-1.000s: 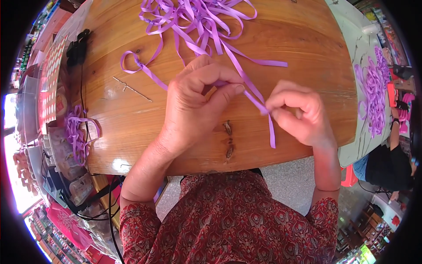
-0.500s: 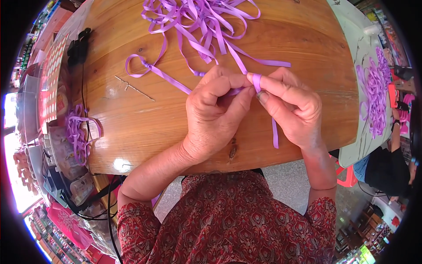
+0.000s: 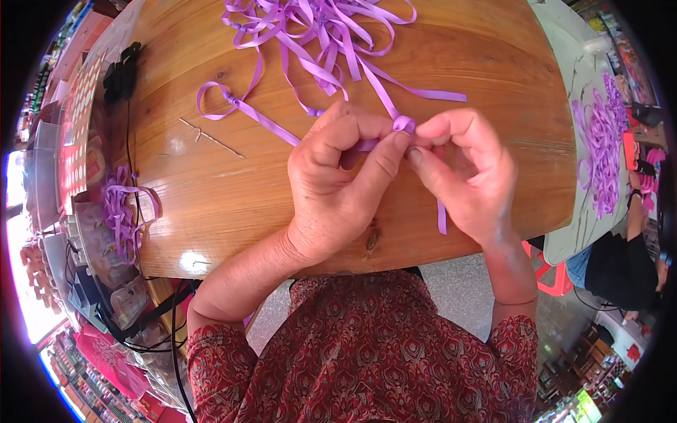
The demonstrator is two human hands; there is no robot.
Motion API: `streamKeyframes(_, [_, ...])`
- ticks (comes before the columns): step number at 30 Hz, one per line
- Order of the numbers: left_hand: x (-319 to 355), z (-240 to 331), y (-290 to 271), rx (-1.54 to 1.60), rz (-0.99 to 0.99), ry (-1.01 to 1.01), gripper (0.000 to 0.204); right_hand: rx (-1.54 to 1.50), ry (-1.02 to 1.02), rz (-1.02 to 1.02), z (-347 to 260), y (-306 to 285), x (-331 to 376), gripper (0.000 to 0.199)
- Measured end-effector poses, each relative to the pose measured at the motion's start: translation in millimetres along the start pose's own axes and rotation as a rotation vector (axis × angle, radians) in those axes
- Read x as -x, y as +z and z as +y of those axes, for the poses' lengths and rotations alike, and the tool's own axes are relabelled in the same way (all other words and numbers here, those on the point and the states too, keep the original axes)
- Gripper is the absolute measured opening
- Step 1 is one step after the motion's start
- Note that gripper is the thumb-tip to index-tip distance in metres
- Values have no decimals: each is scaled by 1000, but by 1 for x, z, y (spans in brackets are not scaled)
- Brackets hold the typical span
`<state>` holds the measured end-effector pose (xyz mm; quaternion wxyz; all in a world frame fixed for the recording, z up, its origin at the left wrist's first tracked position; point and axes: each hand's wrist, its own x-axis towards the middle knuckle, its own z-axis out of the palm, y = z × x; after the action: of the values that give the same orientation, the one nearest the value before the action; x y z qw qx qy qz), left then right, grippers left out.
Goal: The person ties knots in a purple ribbon by hand, sliding a small purple bead along the ribbon and securing it with a second knot. They repeat this process along the length of the ribbon before setting it aside on the wooden table.
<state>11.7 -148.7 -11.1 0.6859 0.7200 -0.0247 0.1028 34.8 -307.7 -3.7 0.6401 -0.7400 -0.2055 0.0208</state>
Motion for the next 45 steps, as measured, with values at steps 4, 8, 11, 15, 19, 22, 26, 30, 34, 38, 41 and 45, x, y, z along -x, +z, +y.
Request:
streamKeyframes(4, [-2, -5, -3, 185, -61, 1, 3, -297, 166, -41, -8, -3, -6, 20])
streamKeyframes(8, [-6, 0, -8, 152, -155, -113, 4, 187, -146, -145, -7, -16, -11, 20])
streamKeyframes(11, [-7, -2, -8, 137, -201, -158, 4, 396, -308, -122, -12, -15, -14, 22])
streamKeyframes(15, [-9, 1, -13, 125, -250, -205, 6, 558, -463, -148, -10, -18, -23, 31])
streamKeyframes(19, [-10, -1, -14, 148, -257, -325, 9, 629, -699, -234, -9, -25, -32, 40])
streamKeyframes(22, [-10, 3, -11, 277, -230, -441, 10, 605, -720, -243, -5, -29, -36, 39])
streamKeyframes(26, [-11, 4, -11, 433, -200, -517, 11, 518, -635, -202, -5, -27, -40, 30])
streamKeyframes(30, [-12, 8, -13, 367, -236, -503, 10, 502, -596, -163, 1, -34, -42, 22])
streamKeyframes(34, [-10, 9, -13, 378, -176, -500, 9, 399, -483, -195, -2, -29, -32, 22])
streamKeyframes(38, [-9, 7, -9, 342, -146, -437, 5, 236, -370, -201, -5, -26, -28, 17])
streamKeyframes(41, [-7, 10, -7, 349, -141, -417, 5, 209, -325, -174, -7, -21, -26, 12])
streamKeyframes(45, [-7, 3, -8, 274, -172, -300, 5, 187, -238, -175, -5, -22, -24, 7])
